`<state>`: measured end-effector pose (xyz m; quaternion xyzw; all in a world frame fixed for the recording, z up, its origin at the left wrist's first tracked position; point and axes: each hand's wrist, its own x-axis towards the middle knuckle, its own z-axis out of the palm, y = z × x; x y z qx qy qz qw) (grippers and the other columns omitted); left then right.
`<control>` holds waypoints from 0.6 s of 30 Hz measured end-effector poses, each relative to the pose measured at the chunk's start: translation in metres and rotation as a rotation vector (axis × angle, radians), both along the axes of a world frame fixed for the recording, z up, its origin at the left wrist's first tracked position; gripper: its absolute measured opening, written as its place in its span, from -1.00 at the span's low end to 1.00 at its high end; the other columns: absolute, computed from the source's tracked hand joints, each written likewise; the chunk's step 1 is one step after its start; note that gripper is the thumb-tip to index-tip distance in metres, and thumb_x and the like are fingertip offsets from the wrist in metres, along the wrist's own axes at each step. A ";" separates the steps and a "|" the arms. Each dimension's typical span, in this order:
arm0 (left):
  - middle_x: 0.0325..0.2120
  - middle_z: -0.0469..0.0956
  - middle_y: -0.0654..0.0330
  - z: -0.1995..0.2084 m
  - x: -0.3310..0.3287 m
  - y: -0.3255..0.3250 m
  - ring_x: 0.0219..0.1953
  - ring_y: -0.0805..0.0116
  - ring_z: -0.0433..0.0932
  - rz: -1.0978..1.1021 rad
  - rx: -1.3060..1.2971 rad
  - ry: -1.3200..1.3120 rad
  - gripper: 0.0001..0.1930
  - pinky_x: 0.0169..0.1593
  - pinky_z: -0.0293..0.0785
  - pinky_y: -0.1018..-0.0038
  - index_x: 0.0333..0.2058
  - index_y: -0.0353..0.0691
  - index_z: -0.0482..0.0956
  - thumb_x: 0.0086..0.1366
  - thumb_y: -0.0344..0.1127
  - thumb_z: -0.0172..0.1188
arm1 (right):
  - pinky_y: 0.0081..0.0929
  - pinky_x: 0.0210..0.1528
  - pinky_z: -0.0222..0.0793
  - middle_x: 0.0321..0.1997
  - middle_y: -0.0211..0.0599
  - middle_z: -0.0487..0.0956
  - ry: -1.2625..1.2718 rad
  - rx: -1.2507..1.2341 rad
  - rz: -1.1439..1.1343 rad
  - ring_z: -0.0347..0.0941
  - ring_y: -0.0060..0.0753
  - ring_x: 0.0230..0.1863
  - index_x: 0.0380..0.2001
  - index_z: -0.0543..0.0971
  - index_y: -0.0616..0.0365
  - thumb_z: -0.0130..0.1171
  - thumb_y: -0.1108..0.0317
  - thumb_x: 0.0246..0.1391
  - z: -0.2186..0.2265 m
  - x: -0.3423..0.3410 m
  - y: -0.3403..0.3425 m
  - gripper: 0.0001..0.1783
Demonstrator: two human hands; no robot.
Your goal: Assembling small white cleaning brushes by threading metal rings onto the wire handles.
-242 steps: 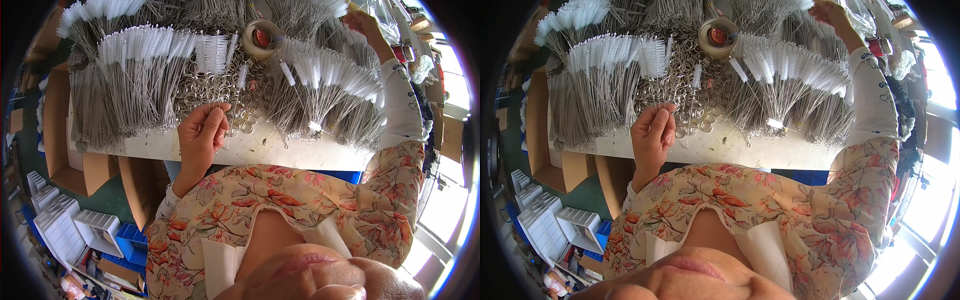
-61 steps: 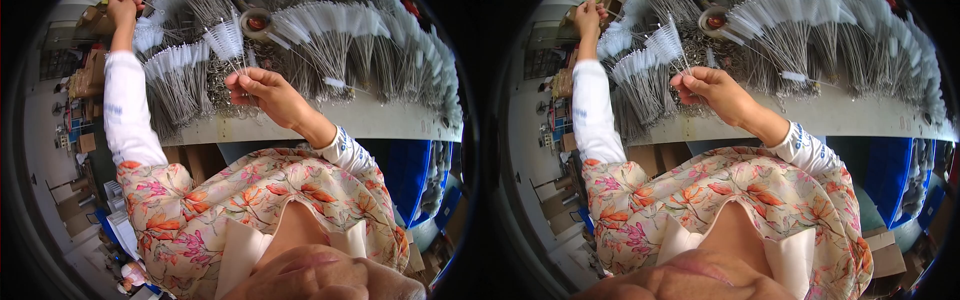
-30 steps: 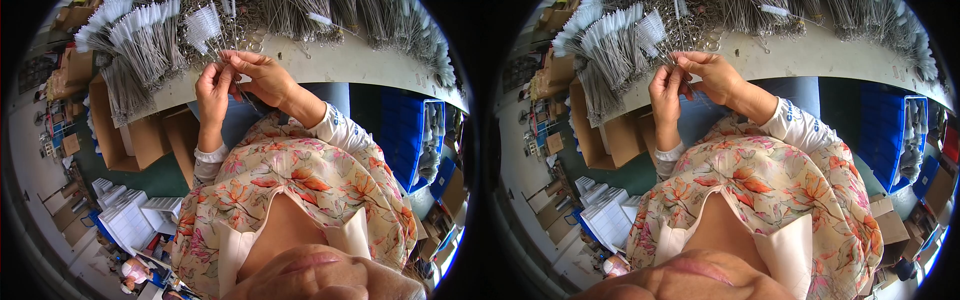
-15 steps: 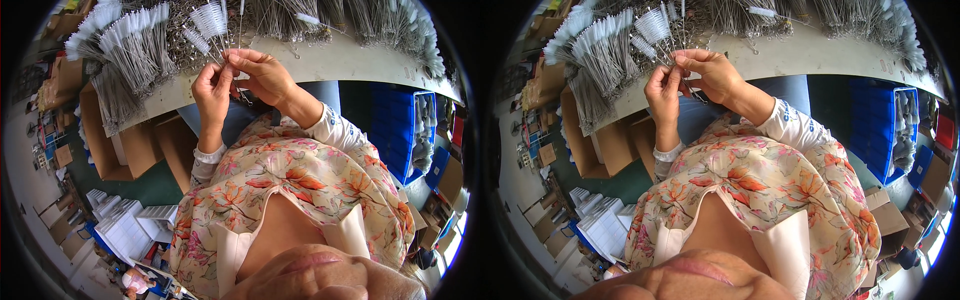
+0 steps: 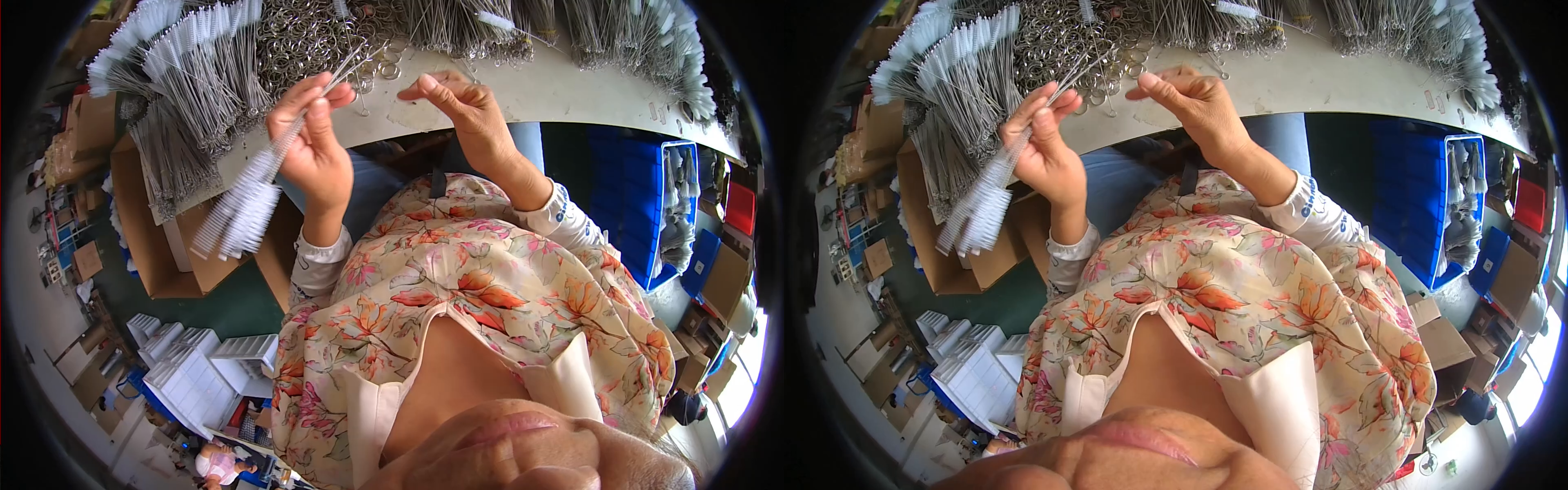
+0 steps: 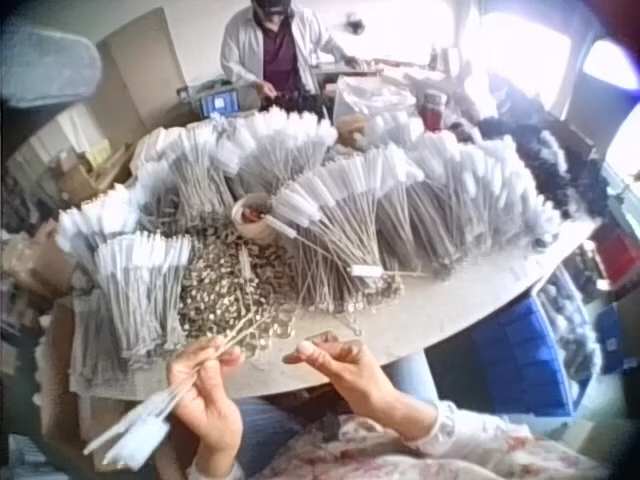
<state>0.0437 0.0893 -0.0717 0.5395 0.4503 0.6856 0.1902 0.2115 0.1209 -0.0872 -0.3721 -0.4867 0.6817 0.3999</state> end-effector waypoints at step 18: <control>-0.40 0.49 0.14 -0.064 0.035 -0.020 -0.46 0.32 0.47 -0.312 -0.236 0.479 -0.70 -0.37 0.41 0.47 -0.17 -0.23 0.49 0.07 -0.41 0.24 | -0.51 -0.33 0.30 -0.38 -0.44 0.50 -2.107 0.996 0.647 0.44 -0.46 -0.31 -0.37 0.53 0.02 0.07 0.42 -0.10 0.015 0.080 0.036 -0.84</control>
